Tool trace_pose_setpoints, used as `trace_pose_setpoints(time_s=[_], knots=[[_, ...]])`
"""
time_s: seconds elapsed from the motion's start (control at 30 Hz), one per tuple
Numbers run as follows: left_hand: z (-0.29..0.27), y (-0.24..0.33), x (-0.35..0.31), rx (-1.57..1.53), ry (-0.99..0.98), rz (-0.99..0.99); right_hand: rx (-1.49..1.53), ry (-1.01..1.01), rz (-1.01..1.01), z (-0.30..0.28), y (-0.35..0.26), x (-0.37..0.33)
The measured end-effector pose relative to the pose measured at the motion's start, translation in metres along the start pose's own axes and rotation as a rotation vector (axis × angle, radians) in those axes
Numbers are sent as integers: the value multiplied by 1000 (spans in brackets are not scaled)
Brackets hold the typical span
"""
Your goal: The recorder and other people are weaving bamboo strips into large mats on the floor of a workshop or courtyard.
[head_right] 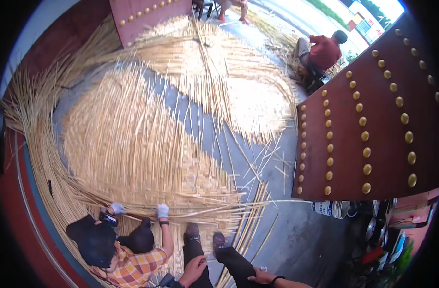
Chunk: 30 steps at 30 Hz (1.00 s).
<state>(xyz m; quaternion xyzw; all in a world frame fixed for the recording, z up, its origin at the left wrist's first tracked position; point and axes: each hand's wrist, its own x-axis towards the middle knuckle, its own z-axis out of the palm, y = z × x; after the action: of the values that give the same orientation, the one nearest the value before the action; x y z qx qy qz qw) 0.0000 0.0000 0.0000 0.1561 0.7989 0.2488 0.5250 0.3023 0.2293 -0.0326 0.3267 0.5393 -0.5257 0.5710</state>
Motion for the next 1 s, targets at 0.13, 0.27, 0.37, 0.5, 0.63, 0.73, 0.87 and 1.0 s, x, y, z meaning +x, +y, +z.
trace_pose_setpoints(time_s=[0.13, 0.27, 0.37, 0.5, 0.63, 0.73, 0.87, 1.0], knots=[[-3, 6, 16, 247, 263, 91, 437, 66, -91, -146, -48, -99], [-84, 85, 74, 214, 95, 85, 737, 273, -79, -137, -39, -170], [-103, 103, 90, 213, 100, 85, 949, 248, -114, -130, -27, -171], [-105, 105, 85, 179, 91, 92, 848, 412, -166, -141, -68, -212], [-118, 112, 78, 163, 63, 52, 1069, 365, -196, -182, -105, -212], [-157, 146, 105, 212, 65, 44, 1101, 302, -259, -212, -100, -196], [-211, 219, 174, 327, 91, 92, 1162, 194, -386, -264, -98, -168], [-231, 312, 267, 426, 97, 129, 917, 360, -251, -374, -144, -211]])
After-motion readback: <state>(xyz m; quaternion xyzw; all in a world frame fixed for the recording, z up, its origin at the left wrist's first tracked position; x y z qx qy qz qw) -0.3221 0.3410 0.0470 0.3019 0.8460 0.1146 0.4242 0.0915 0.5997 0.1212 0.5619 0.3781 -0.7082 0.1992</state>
